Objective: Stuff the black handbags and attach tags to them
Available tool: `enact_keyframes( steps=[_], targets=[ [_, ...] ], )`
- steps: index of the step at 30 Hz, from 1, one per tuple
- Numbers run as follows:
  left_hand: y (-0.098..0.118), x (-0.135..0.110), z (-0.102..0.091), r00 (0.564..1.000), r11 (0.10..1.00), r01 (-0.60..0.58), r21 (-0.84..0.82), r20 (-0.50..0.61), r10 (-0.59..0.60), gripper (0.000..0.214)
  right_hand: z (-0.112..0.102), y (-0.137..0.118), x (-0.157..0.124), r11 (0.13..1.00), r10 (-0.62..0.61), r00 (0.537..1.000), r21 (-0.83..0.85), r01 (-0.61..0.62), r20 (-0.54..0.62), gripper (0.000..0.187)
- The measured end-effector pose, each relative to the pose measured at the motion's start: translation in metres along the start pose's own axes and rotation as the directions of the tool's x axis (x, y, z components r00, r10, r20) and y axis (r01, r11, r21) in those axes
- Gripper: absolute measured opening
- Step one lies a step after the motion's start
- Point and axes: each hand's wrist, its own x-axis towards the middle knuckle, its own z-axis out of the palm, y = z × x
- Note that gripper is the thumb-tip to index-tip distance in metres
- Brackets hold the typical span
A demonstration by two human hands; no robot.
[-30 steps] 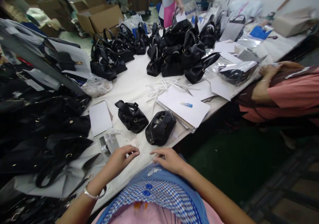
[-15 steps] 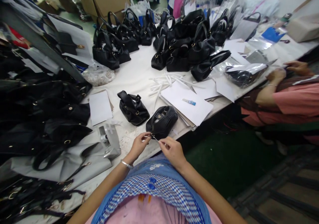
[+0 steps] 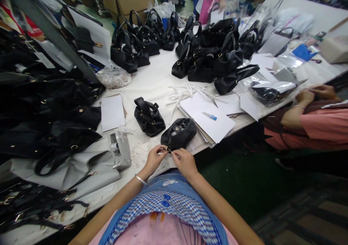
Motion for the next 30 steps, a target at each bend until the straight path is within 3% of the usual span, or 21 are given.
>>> enact_keyframes(
  steps=[4, 7, 13, 16, 20, 25, 30],
  targets=[
    [-0.001, 0.001, 0.003, 0.992, 0.984, -0.102, 0.150, -0.061, 0.112, 0.014, 0.009, 0.001, 0.008, 0.999, 0.026, 1.000, 0.037, -0.026, 0.014, 0.022],
    [-0.001, 0.002, 0.003, 0.985, 0.954, -0.150, 0.261, -0.041, 0.166, 0.010, 0.012, 0.003, 0.012, 0.995, 0.050, 0.999, 0.084, -0.051, 0.014, 0.023],
    [0.008, -0.009, -0.015, 0.986, 0.928, -0.159, 0.336, 0.014, 0.164, 0.010, 0.001, 0.012, 0.006, 0.986, 0.049, 0.989, 0.151, -0.070, 0.142, 0.022],
    [0.014, -0.017, -0.026, 0.995, 0.967, -0.095, 0.236, -0.006, 0.099, 0.014, -0.006, 0.021, -0.001, 0.980, 0.025, 0.968, 0.188, -0.073, 0.250, 0.018],
    [0.026, -0.021, -0.027, 0.999, 0.999, 0.045, -0.029, 0.011, -0.045, 0.020, -0.008, 0.030, -0.009, 0.942, 0.008, 0.942, 0.313, -0.119, 0.334, 0.017],
    [0.042, -0.016, -0.014, 0.982, 0.938, 0.167, -0.305, 0.137, -0.130, 0.022, -0.004, 0.035, -0.015, 0.834, 0.012, 0.902, 0.494, -0.247, 0.431, 0.018],
    [0.041, -0.012, -0.004, 0.975, 0.899, 0.211, -0.385, 0.150, -0.164, 0.025, 0.001, 0.040, -0.020, 0.747, 0.151, 0.869, 0.521, -0.413, 0.472, 0.019]
  ],
)
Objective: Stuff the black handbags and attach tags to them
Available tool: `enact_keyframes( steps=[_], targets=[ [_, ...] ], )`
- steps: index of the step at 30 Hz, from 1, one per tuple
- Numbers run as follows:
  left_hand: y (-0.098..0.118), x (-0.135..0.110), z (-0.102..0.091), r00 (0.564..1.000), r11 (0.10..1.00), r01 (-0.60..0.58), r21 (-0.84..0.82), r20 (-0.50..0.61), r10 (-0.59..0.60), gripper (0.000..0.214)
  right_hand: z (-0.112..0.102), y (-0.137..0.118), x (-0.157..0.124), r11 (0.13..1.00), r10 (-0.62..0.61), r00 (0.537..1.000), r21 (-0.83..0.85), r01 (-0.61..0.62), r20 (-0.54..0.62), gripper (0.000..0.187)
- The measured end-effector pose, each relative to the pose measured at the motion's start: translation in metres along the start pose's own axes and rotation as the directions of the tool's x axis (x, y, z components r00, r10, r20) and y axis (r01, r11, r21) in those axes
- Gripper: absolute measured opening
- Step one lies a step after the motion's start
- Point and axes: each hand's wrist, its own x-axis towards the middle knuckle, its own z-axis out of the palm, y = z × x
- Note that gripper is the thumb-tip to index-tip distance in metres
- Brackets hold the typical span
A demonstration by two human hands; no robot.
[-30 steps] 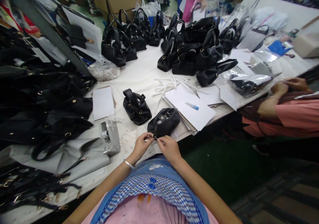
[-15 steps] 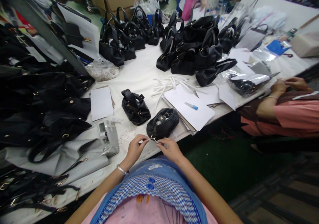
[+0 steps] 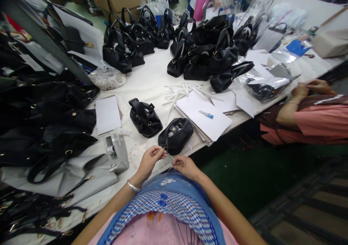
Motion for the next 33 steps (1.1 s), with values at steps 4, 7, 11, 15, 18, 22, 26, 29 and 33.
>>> enact_keyframes(
  steps=[4, 7, 11, 15, 18, 22, 26, 29, 33],
  targets=[
    [-0.006, 0.002, -0.004, 0.997, 0.995, 0.065, -0.070, -0.027, -0.067, 0.032, 0.002, 0.011, 0.000, 1.000, 0.011, 0.996, 0.020, -0.010, -0.091, 0.021],
    [-0.006, 0.000, -0.007, 0.997, 0.988, 0.082, -0.128, 0.019, -0.081, 0.037, 0.004, 0.014, 0.001, 0.999, -0.032, 0.990, 0.037, 0.038, -0.135, 0.025],
    [0.000, -0.005, -0.005, 0.986, 0.960, 0.161, -0.230, 0.086, -0.145, 0.045, 0.009, 0.000, 0.003, 0.991, -0.134, 0.979, -0.018, 0.133, -0.153, 0.045],
    [0.010, -0.008, 0.002, 0.978, 0.944, 0.199, -0.264, 0.122, -0.172, 0.045, 0.013, -0.019, 0.008, 0.956, -0.245, 0.951, -0.208, 0.205, -0.187, 0.047],
    [0.014, -0.011, 0.005, 0.978, 0.957, 0.192, -0.219, 0.127, -0.167, 0.036, 0.015, -0.027, 0.010, 0.926, -0.314, 0.935, -0.270, 0.263, -0.167, 0.043],
    [0.018, -0.018, 0.010, 0.978, 0.973, 0.172, -0.151, 0.144, -0.151, 0.024, 0.020, -0.035, 0.012, 0.870, -0.439, 0.888, -0.308, 0.385, -0.132, 0.037],
    [0.024, -0.023, 0.015, 0.971, 0.970, 0.179, -0.163, 0.187, -0.148, 0.025, 0.023, -0.042, 0.014, 0.871, -0.455, 0.882, -0.268, 0.411, -0.123, 0.014],
    [0.024, -0.020, 0.010, 0.994, 0.988, 0.085, -0.131, 0.077, -0.076, 0.032, 0.023, -0.043, 0.015, 0.901, -0.415, 0.895, -0.208, 0.380, -0.165, 0.017],
    [0.015, -0.012, -0.006, 0.986, 0.959, -0.078, 0.272, -0.123, 0.115, 0.031, 0.023, -0.040, 0.015, 0.934, -0.346, 0.916, -0.171, 0.315, -0.204, 0.017]
  ],
)
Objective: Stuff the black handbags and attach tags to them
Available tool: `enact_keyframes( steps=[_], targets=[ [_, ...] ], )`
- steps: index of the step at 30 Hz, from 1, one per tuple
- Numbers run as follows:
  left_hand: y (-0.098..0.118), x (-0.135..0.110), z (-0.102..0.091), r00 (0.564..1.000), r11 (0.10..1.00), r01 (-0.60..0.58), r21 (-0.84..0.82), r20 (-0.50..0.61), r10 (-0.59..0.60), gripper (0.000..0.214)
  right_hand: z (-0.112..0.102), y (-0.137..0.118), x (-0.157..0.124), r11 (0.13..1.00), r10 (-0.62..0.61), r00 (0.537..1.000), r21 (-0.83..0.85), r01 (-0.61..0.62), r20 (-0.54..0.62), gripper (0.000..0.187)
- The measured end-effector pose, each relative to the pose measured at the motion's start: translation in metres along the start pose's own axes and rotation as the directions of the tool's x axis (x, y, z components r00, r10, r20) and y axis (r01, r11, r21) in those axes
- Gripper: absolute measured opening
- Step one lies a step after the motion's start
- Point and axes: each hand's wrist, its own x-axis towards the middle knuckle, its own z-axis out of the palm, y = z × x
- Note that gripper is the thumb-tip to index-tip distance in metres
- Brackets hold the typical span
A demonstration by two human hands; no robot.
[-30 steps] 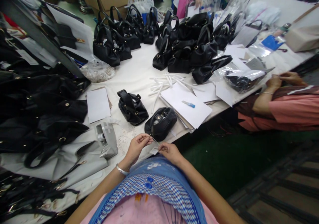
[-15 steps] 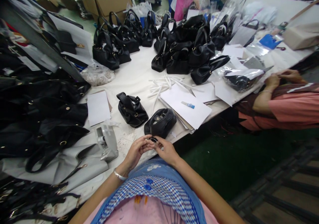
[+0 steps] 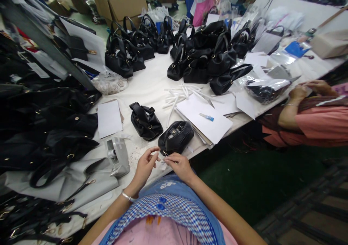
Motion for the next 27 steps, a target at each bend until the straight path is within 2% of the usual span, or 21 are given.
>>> enact_keyframes(
  steps=[3, 6, 10, 12, 14, 16, 20, 21, 23, 25, 27],
  targets=[
    [-0.006, 0.002, -0.002, 0.990, 0.966, -0.128, 0.225, 0.085, 0.111, 0.022, -0.001, 0.000, 0.000, 1.000, -0.002, 1.000, -0.018, 0.002, 0.014, 0.017],
    [-0.005, 0.000, 0.003, 0.978, 0.952, -0.188, 0.241, 0.134, 0.159, 0.020, -0.001, -0.003, 0.002, 0.998, -0.023, 0.999, -0.056, 0.025, 0.036, 0.015],
    [-0.001, 0.001, 0.008, 0.975, 0.959, -0.211, 0.191, 0.106, 0.194, 0.013, -0.001, -0.004, 0.005, 0.998, 0.016, 0.997, -0.054, -0.012, 0.078, 0.017],
    [-0.002, 0.003, 0.007, 0.984, 0.978, -0.165, 0.127, 0.093, 0.154, 0.017, -0.003, -0.002, 0.005, 0.993, 0.106, 0.989, 0.034, -0.110, 0.102, 0.022],
    [-0.002, 0.004, 0.004, 0.994, 0.996, -0.062, 0.059, 0.094, 0.056, 0.023, -0.007, 0.001, 0.005, 0.965, 0.203, 0.972, 0.144, -0.220, 0.120, 0.038],
    [-0.004, 0.004, 0.002, 0.996, 0.999, 0.018, 0.032, 0.086, -0.020, 0.027, -0.011, 0.003, 0.003, 0.926, 0.288, 0.951, 0.224, -0.306, 0.109, 0.046],
    [-0.006, 0.000, 0.005, 0.993, 0.993, -0.059, 0.100, 0.111, 0.048, 0.023, -0.015, 0.000, 0.003, 0.815, 0.431, 0.899, 0.395, -0.425, 0.080, 0.045],
    [-0.007, -0.001, 0.008, 0.989, 0.995, -0.056, 0.086, 0.138, 0.044, 0.022, -0.013, -0.001, 0.003, 0.787, 0.446, 0.892, 0.441, -0.432, 0.077, 0.045],
    [-0.010, -0.003, 0.012, 0.981, 0.998, 0.052, -0.035, 0.188, -0.045, 0.024, -0.009, -0.003, 0.005, 0.771, 0.443, 0.896, 0.494, -0.403, 0.039, 0.041],
    [-0.013, -0.004, 0.015, 0.962, 0.951, 0.213, -0.223, 0.217, -0.165, 0.027, -0.003, -0.002, 0.005, 0.806, 0.398, 0.917, 0.484, -0.340, -0.017, 0.037],
    [-0.016, -0.005, 0.017, 0.941, 0.865, 0.321, -0.386, 0.237, -0.243, 0.029, 0.002, 0.000, 0.004, 0.867, 0.322, 0.946, 0.417, -0.273, -0.049, 0.034]
  ],
)
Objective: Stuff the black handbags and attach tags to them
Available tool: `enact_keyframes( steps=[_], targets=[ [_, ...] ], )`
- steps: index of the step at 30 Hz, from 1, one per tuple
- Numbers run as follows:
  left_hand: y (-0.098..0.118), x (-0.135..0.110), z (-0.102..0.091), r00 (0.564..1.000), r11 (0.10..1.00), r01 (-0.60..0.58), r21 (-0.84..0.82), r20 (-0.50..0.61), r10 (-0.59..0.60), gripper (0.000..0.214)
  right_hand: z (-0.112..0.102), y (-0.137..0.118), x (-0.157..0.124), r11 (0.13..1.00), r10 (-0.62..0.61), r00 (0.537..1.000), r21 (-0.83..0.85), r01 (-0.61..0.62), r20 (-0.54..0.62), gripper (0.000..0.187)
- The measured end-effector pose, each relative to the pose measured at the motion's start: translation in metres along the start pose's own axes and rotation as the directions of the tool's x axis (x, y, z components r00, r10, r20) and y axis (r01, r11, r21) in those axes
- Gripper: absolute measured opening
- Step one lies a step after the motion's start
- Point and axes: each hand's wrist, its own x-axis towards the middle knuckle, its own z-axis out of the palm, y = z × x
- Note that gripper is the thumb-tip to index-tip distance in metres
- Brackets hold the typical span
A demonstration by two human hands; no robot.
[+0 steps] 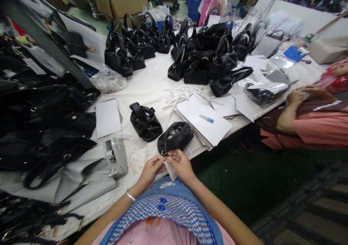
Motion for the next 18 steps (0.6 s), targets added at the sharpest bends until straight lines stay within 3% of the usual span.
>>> enact_keyframes(
  steps=[3, 6, 10, 12, 15, 18],
  targets=[
    [-0.003, 0.000, -0.002, 0.999, 0.987, 0.052, -0.150, 0.004, -0.052, 0.031, -0.001, 0.002, -0.003, 0.958, -0.158, 0.985, -0.230, 0.168, 0.063, 0.024],
    [-0.005, 0.000, -0.003, 0.998, 0.976, 0.070, -0.207, 0.013, -0.069, 0.031, -0.004, -0.003, -0.005, 0.805, -0.330, 0.939, -0.490, 0.335, 0.099, 0.013],
    [-0.006, 0.000, -0.001, 0.998, 0.980, 0.060, -0.191, -0.005, -0.063, 0.030, -0.006, -0.012, -0.007, 0.684, -0.413, 0.901, -0.607, 0.405, 0.135, 0.011],
    [-0.005, 0.000, -0.001, 0.998, 0.993, 0.054, -0.104, -0.015, -0.056, 0.030, -0.006, -0.012, -0.008, 0.696, -0.401, 0.905, -0.596, 0.400, 0.140, 0.014],
    [0.001, 0.000, -0.004, 0.996, 0.981, -0.037, 0.193, -0.075, 0.052, 0.031, -0.008, -0.007, -0.010, 0.819, -0.285, 0.958, -0.514, 0.257, 0.025, 0.019],
    [0.009, -0.001, -0.006, 0.955, 0.821, -0.219, 0.527, -0.056, 0.290, 0.030, -0.009, 0.002, -0.009, 0.953, -0.070, 0.995, -0.298, 0.047, -0.068, 0.028]
  ],
)
